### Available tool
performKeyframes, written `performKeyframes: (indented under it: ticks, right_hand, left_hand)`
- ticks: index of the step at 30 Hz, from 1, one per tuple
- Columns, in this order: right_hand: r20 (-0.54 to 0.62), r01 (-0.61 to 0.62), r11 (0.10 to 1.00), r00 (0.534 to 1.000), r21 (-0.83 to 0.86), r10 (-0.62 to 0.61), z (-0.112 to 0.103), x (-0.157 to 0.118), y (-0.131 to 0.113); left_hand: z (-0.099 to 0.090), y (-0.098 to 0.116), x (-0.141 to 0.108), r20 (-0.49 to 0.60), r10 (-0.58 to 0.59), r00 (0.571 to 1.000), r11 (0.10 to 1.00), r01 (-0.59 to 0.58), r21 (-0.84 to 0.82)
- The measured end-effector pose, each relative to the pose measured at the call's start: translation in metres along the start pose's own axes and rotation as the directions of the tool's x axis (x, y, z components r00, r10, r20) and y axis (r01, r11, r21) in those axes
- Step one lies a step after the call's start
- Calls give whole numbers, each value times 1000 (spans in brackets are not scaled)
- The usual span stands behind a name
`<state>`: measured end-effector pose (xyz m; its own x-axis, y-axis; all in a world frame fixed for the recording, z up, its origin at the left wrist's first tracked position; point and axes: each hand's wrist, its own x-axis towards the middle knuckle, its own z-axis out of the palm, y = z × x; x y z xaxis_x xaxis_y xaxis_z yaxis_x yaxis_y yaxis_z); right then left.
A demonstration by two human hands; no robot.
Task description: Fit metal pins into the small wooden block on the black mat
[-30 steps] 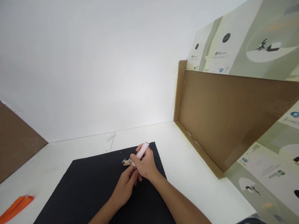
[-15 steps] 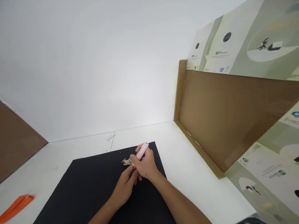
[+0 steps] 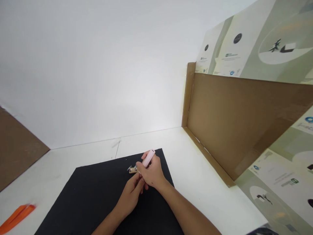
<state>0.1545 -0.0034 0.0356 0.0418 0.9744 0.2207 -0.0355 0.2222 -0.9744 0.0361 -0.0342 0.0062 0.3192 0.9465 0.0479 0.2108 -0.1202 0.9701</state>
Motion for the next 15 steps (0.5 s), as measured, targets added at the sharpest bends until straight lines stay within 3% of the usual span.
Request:
performKeyframes:
  ticks: [15]
  right_hand:
    - [-55, 29, 998, 998, -53, -32, 0, 2, 2]
  left_hand:
    - [-1, 1, 0, 4, 28, 1000, 1000, -28, -4]
